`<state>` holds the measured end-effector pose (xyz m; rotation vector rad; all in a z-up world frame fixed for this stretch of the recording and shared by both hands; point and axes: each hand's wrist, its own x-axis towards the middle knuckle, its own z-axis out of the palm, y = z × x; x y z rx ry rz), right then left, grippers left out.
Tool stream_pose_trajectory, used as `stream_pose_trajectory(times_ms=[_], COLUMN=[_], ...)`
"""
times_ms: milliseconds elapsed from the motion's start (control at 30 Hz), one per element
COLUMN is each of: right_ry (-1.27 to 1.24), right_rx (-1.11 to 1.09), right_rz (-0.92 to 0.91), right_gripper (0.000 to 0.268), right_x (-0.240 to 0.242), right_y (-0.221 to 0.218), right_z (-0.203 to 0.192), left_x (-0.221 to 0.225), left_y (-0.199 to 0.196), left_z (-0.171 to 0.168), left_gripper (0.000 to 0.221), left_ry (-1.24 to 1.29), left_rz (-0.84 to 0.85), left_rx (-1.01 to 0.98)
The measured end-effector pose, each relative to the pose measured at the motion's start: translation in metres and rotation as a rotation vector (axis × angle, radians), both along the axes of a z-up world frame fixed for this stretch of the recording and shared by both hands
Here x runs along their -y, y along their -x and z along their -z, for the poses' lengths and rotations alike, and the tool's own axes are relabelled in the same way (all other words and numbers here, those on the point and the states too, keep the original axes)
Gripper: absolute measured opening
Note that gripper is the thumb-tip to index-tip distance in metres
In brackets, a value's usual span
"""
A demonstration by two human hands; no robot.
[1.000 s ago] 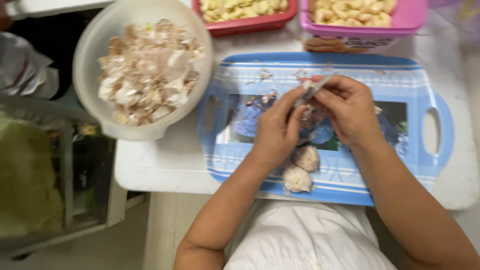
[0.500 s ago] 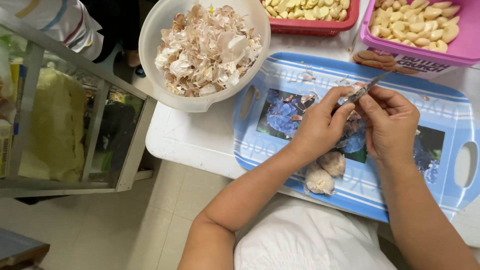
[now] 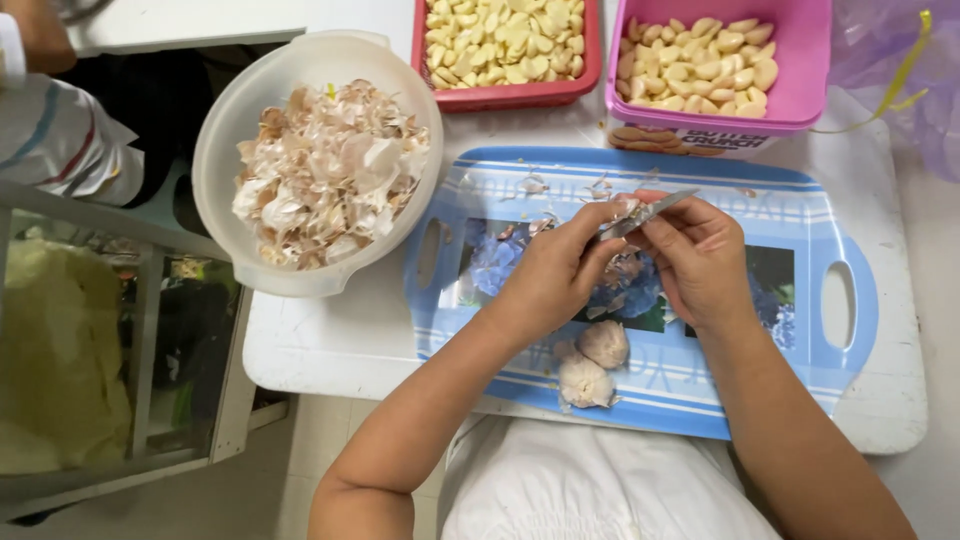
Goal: Peeling garlic cloves using a small knife and hands
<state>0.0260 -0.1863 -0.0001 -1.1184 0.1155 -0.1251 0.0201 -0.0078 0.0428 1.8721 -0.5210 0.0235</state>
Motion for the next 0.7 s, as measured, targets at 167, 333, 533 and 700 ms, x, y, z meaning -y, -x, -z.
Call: stream_pose_trajectory(times_ms=[167, 333, 533, 700], right_ry=[0.028, 0.132, 0.027, -0.088], right_rx=[0.018, 0.159, 0.139, 0.117], right_rz=[0.03, -0.003, -0.059, -0.107], right_gripper=[0.033, 0.032, 0.03, 0.024], right_x=[0.006, 0.007, 0.006, 0.004], right_y=[0.003, 0.007, 0.009, 0.008], right_z=[0.001, 0.0, 0.004, 0.002], left_x=[0.005, 0.006, -0.003, -0.015], left_y=[0.007, 0.007, 0.002, -0.001], left_z=[-0.01, 0.022, 0.035, 0.042], left_gripper=[0.026, 0.027, 0.023, 0.024], left_ry=[0.095, 0.469, 0.659, 0.614], left_rz=[-0.018, 0.038, -0.011, -0.131], left_rx=[-0.071, -0.284, -0.465, -0.416])
